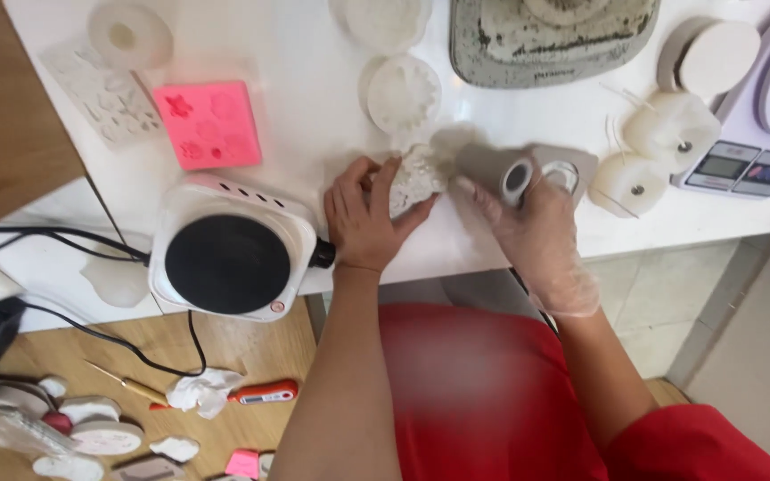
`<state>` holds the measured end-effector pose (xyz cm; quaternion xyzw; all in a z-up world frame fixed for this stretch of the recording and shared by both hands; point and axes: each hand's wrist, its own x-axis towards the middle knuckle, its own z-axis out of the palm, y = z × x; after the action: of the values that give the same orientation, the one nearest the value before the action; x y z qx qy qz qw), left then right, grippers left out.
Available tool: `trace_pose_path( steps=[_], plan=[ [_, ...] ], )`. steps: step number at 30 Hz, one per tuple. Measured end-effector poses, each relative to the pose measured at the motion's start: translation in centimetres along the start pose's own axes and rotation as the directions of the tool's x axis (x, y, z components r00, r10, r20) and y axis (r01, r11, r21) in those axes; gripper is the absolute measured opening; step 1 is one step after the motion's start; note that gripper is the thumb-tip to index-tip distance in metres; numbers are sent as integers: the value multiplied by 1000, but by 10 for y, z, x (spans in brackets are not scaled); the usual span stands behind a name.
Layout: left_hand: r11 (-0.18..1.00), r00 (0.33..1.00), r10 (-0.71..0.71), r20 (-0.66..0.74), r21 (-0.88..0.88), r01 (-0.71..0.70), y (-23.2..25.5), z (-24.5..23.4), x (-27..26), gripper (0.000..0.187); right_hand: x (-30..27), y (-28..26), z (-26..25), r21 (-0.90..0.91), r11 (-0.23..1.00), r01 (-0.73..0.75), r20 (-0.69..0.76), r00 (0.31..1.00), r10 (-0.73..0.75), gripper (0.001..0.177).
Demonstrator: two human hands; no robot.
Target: Using a heat gun to heat and smooth the surface of wax in silicone molds.
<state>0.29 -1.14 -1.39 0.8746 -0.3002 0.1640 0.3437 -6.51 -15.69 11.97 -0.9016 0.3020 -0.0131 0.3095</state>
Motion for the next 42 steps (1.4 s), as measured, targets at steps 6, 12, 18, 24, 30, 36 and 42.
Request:
trace_pose_path(
  steps=[6, 12, 18, 24, 30, 36, 42],
  plan=[
    [999, 1000, 9, -5, 36, -9, -7, 3, -5, 61, -1, 2, 12, -82, 985, 152, 25, 988, -150, 45],
    [994, 1000, 18, -1, 105, -18, -10, 12, -12, 61, 0, 15, 23, -274, 943, 190, 43, 982, -185, 28],
    [996, 1000, -6, 18, 89, 5, -6, 7, -13, 56, -5, 16, 24, -243, 949, 200, 90, 979, -183, 31],
    [995, 1000, -4, 13, 96, 3, -10, 10, -13, 56, 0, 2, 21, -117, 987, 115, 84, 991, -105, 32],
    [994, 1000, -13, 20, 111, 11, -8, 10, -15, 56, 2, -4, 19, -83, 996, 36, 80, 996, -29, 34],
    [995, 1000, -10, 5, 94, 9, -7, 8, -9, 57, 4, -5, 14, -70, 997, -28, 57, 998, 32, 31],
    [996, 1000, -7, -4, 88, 7, -6, 6, -8, 55, 0, -3, 14, -45, 996, -79, 58, 995, 82, 32]
  ],
)
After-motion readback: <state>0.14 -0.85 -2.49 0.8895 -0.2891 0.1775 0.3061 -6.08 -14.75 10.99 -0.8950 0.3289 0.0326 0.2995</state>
